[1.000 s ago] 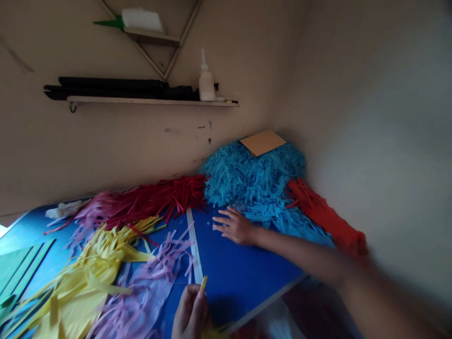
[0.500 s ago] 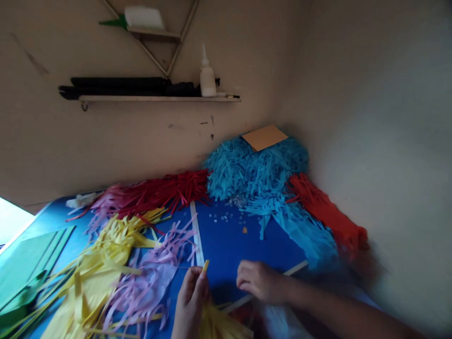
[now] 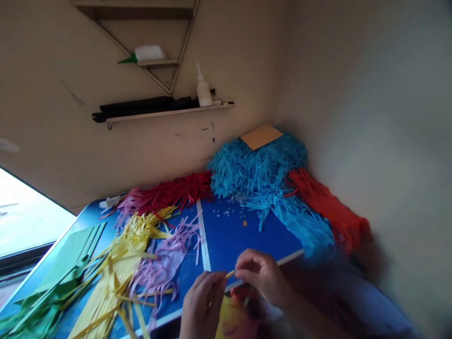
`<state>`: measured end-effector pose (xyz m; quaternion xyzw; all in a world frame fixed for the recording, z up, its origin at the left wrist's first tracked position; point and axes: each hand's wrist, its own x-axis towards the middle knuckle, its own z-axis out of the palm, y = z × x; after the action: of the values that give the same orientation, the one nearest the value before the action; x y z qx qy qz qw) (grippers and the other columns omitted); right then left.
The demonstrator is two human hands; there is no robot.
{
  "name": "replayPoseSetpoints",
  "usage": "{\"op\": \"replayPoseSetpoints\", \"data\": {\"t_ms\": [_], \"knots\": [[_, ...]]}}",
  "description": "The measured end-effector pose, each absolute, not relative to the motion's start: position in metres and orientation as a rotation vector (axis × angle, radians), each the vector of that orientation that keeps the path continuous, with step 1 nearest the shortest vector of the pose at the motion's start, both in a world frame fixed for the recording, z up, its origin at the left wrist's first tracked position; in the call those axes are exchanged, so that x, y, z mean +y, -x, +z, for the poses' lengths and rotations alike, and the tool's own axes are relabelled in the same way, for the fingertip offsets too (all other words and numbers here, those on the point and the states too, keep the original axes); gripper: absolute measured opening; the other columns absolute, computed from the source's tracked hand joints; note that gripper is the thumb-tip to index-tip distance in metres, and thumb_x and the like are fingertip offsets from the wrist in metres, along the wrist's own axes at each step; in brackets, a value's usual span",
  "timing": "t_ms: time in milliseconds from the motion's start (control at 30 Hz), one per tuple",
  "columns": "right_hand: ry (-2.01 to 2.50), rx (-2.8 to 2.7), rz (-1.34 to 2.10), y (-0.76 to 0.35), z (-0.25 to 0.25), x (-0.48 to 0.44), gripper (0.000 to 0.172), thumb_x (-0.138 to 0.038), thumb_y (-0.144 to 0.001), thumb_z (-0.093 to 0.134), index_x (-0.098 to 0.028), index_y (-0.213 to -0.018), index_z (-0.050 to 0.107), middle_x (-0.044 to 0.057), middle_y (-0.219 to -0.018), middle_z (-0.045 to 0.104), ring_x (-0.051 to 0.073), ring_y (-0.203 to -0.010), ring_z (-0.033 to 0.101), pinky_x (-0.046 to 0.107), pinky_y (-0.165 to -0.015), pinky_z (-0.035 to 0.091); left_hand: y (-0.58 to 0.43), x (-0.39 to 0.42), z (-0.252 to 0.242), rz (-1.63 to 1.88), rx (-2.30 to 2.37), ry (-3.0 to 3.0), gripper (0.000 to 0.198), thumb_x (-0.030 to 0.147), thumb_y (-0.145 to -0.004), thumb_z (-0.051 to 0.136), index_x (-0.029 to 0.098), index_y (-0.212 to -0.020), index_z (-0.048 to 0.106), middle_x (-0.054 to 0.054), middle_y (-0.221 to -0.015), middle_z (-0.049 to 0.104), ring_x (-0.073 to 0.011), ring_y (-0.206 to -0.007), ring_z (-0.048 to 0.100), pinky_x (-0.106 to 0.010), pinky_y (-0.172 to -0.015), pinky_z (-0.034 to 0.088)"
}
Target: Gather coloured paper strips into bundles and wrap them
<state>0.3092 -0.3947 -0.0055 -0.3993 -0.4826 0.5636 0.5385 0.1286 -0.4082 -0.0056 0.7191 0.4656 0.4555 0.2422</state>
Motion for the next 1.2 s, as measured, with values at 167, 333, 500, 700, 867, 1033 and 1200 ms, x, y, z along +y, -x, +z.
{"op": "replayPoseSetpoints", "data": {"t_ms": [167,333,500,700,867,1033,1200], "knots": [[0.901,-1.175,1.311,-0.314,-0.011,-0.400,0.013,-0.030,-0.072,0.081,-0.020,-0.073,0.073,0.001,-0.083,0.063,0.014,-0.074,0.062,0.022,-0.062,0.055,-0.132,-0.410,-0.016,1.248,1.204,-2.059,0.016,0.027,-0.091,0.059,0.026,-0.100,0.072,-0.002,-0.079,0.066,-0.0129,-0.068,0.065,-0.019,-0.061,0.052],[0.859,-1.165,1.422,-0.314,-0.017,-0.405,0.014,-0.033,-0.077,0.078,-0.020,-0.083,0.074,0.002,-0.092,0.061,0.014,-0.071,0.065,0.025,-0.059,0.058,-0.132,-0.408,-0.015,1.225,1.223,-2.108,0.011,0.026,-0.089,0.064,0.026,-0.094,0.073,-0.001,-0.076,0.067,-0.0115,-0.065,0.065,-0.018,-0.060,0.052],[0.846,-1.110,1.465,-0.310,-0.021,-0.407,0.017,-0.033,-0.077,0.078,-0.018,-0.084,0.071,0.000,-0.084,0.063,0.013,-0.063,0.066,0.025,-0.059,0.057,-0.133,-0.410,-0.012,1.217,1.268,-2.129,0.012,0.029,-0.090,0.061,0.024,-0.088,0.072,-0.001,-0.072,0.066,-0.0126,-0.065,0.064,-0.019,-0.059,0.051],[0.959,-1.079,1.446,-0.309,-0.025,-0.411,0.023,-0.030,-0.072,0.080,-0.020,-0.086,0.065,-0.003,-0.074,0.065,0.014,-0.061,0.066,0.024,-0.061,0.055,-0.135,-0.413,-0.006,1.191,1.282,-2.241,0.016,0.031,-0.092,0.059,0.023,-0.084,0.071,-0.001,-0.068,0.065,-0.0128,-0.061,0.062,-0.020,-0.056,0.050],[1.065,-1.307,1.252,-0.313,-0.019,-0.413,0.011,-0.021,-0.075,0.072,-0.021,-0.083,0.065,-0.002,-0.074,0.067,0.013,-0.065,0.064,0.022,-0.064,0.052,-0.139,-0.415,-0.002,1.267,1.263,-2.399,0.016,0.026,-0.092,0.057,0.023,-0.084,0.070,-0.001,-0.066,0.063,-0.0141,-0.062,0.058,-0.023,-0.059,0.049],[1.045,-1.407,1.160,-0.319,-0.023,-0.415,0.010,-0.015,-0.077,0.069,-0.021,-0.085,0.068,0.000,-0.081,0.068,0.014,-0.075,0.064,0.022,-0.070,0.051,-0.139,-0.421,-0.006,1.142,1.253,-2.315,0.012,0.025,-0.093,0.055,0.024,-0.094,0.067,-0.003,-0.076,0.066,-0.0162,-0.072,0.061,-0.025,-0.064,0.051],[1.032,-1.384,1.211,-0.321,-0.027,-0.414,0.015,-0.019,-0.076,0.075,-0.022,-0.090,0.071,0.000,-0.085,0.070,0.014,-0.076,0.064,0.023,-0.071,0.051,-0.137,-0.425,-0.015,1.090,1.315,-2.125,0.014,0.028,-0.095,0.049,0.024,-0.091,0.062,-0.002,-0.078,0.064,-0.0157,-0.073,0.062,-0.026,-0.066,0.051]]}}
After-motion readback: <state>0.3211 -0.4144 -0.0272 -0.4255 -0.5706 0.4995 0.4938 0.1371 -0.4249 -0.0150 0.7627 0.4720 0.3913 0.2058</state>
